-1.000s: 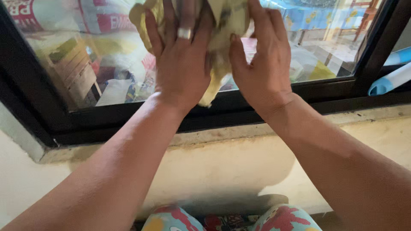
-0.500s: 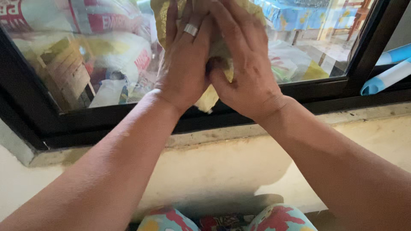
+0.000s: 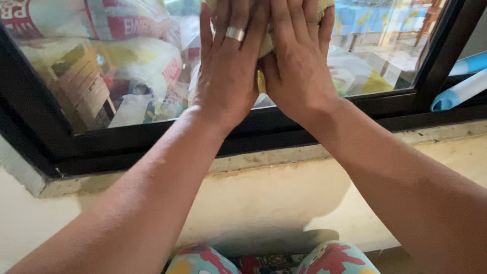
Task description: The person sprays a window with a blue spray bottle and wipes the glass with a yellow cloth. They repeatedly wipe the same area of the window pane, moving the cloth in circular and back-and-forth motions.
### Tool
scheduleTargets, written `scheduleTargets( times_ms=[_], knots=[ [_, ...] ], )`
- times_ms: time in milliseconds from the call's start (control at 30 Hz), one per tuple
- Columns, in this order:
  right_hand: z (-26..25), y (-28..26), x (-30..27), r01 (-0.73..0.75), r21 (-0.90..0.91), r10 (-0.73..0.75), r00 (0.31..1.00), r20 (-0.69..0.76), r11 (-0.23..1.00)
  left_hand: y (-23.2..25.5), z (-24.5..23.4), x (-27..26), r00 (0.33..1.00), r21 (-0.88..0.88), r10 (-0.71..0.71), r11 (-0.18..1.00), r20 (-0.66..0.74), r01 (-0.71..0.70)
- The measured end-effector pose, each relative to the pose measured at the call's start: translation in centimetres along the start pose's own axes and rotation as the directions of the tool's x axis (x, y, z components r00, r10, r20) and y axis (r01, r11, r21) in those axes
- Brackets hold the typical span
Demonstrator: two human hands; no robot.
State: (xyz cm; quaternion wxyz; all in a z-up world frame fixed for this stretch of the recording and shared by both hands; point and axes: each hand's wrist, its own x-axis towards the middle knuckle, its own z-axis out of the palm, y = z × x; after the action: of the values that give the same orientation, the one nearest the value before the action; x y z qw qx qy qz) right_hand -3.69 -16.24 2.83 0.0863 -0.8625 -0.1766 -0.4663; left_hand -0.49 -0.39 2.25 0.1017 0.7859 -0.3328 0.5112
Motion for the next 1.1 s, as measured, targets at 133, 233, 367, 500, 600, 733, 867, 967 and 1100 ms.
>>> scheduleTargets(
  times_ms=[133,233,367,500,600,733,867,967,1100],
  knots=[
    [0.4,0.0,-3.1,0.067,0.044,-0.065,0.997,-0.027,0.997,1.6,-0.6,-2.4,0.998,0.004,0.012,1.000,0.059,-0.012],
    [1.2,-0.2,-5.3,0.053,0.059,-0.053,0.999,-0.003,0.997,2.3,-0.9,-3.7,0.987,-0.010,0.014,1.000,0.158,-0.013],
    [1.0,1.8,-3.0,0.044,0.039,-0.042,0.998,-0.047,0.998,1.8,0.2,-1.1,0.986,0.131,-0.038,0.991,0.161,0.017],
    [0.0,3.4,-1.5,-0.054,-0.031,0.055,0.998,0.008,0.998,2.1,1.1,1.4,0.996,0.059,-0.036,0.998,0.082,0.032],
    [0.0,3.0,-3.9,0.000,0.040,0.002,0.999,-0.037,0.999,3.6,0.6,-0.5,0.993,-0.007,0.008,1.000,0.114,-0.007],
    [0.5,3.3,-6.4,0.006,0.114,0.001,0.998,-0.057,0.994,5.0,0.4,-1.3,0.983,0.023,0.045,0.998,0.178,-0.050],
    [0.2,6.9,-3.9,0.019,0.129,0.002,0.987,-0.160,0.991,4.5,2.1,2.5,0.986,0.075,0.020,0.997,0.166,-0.033],
    [-0.1,8.4,-3.4,0.000,0.106,0.020,0.983,-0.185,0.994,4.7,3.1,4.1,0.994,0.020,0.062,0.998,0.093,-0.064],
    [0.0,7.6,-6.7,-0.011,0.121,0.032,0.985,-0.169,0.993,6.4,3.1,1.5,0.989,-0.123,0.123,0.986,0.086,-0.112]
  ],
)
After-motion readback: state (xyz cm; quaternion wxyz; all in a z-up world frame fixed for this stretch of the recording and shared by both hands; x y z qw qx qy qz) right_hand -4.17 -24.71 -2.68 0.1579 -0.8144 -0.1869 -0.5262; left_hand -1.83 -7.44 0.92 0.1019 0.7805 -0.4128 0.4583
